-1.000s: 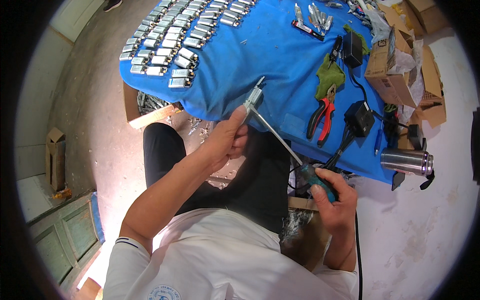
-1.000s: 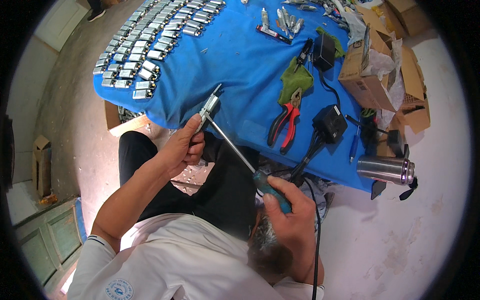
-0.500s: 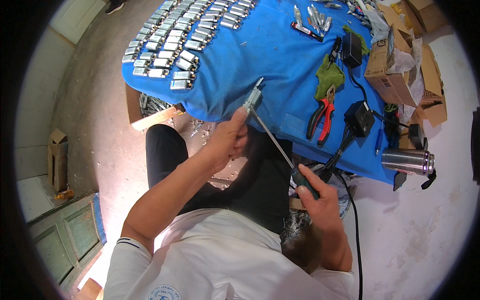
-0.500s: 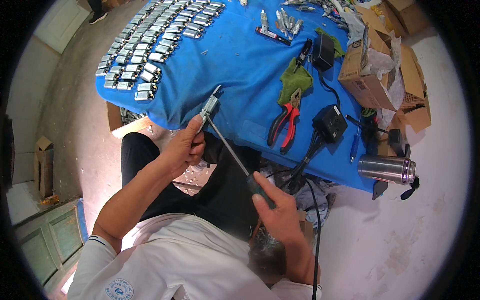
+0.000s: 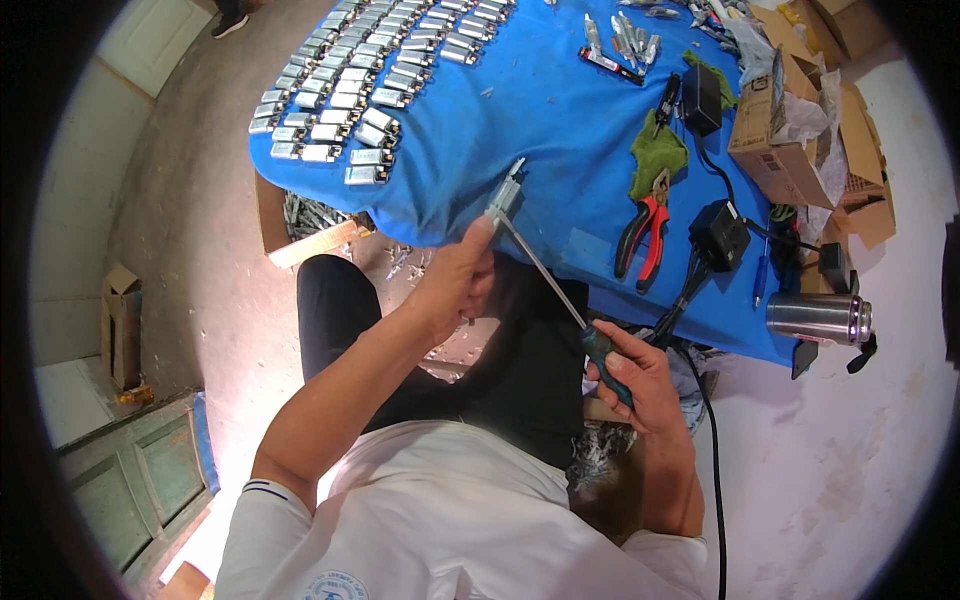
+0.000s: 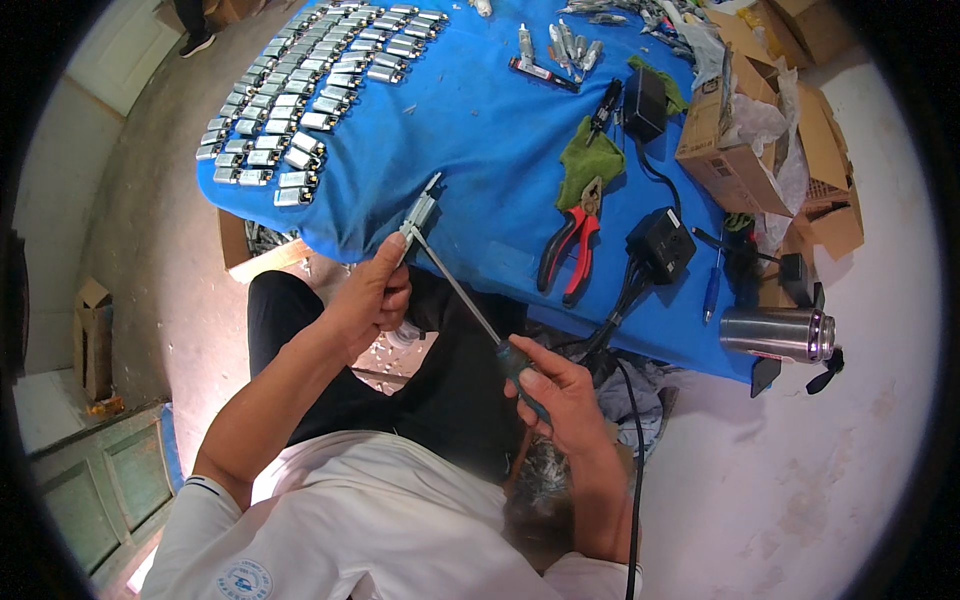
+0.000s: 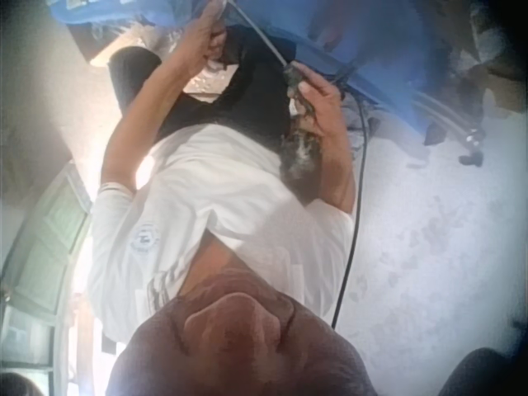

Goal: The person sits on the floor and assembles small metal lock bodies using a screwdriver. They pick up lock components, insert parts, and tighten screws, then place the finished items on a blue cloth-covered table.

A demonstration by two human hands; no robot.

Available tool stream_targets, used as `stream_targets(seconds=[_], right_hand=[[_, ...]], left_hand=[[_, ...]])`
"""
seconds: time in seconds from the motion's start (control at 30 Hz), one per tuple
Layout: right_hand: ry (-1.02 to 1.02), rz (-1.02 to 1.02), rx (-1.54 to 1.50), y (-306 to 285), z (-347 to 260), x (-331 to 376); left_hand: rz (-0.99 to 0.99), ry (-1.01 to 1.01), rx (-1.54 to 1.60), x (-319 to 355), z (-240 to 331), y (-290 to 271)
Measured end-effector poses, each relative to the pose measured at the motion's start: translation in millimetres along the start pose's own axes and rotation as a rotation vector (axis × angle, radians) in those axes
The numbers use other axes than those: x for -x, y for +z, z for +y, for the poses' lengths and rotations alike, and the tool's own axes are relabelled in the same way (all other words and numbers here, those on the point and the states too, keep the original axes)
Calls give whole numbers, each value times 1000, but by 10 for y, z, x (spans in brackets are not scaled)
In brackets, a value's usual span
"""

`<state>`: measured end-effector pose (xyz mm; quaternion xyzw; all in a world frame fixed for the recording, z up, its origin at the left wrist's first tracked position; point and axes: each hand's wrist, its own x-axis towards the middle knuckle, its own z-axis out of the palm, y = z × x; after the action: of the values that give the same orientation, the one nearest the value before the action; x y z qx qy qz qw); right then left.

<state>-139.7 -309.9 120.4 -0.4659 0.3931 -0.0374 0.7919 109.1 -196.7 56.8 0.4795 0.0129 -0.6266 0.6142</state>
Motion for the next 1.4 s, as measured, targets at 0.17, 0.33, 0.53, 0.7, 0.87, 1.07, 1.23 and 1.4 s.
stream_targets(seconds=[0.17, 0.33, 0.53, 0.7, 0.87, 1.07, 1.23, 1.4], right_hand=[[7, -23, -15, -92, -27, -95], [17, -25, -2, -89, -33, -112], [-52, 7, 190, -47, 31, -88], [-184, 81, 408, 33, 83, -59], [29, 50, 119, 141, -190, -35], [-54, 135, 439, 142, -372, 27], [-52, 77, 450, 67, -398, -8], [-74, 84, 382, 65, -284, -7]], left_hand=[[-34, 12, 21, -14, -40, -22], [-39, 20, 4, -16, -48, -30], [12, 23, -2, 2, -32, 27], [61, 17, -10, 18, -15, 69], [92, 7, -96, -28, -28, -10], [26, -53, -72, -9, 1, 39], [-38, -29, -81, 108, 30, -27], [-109, -145, 60, 44, 111, -84]])
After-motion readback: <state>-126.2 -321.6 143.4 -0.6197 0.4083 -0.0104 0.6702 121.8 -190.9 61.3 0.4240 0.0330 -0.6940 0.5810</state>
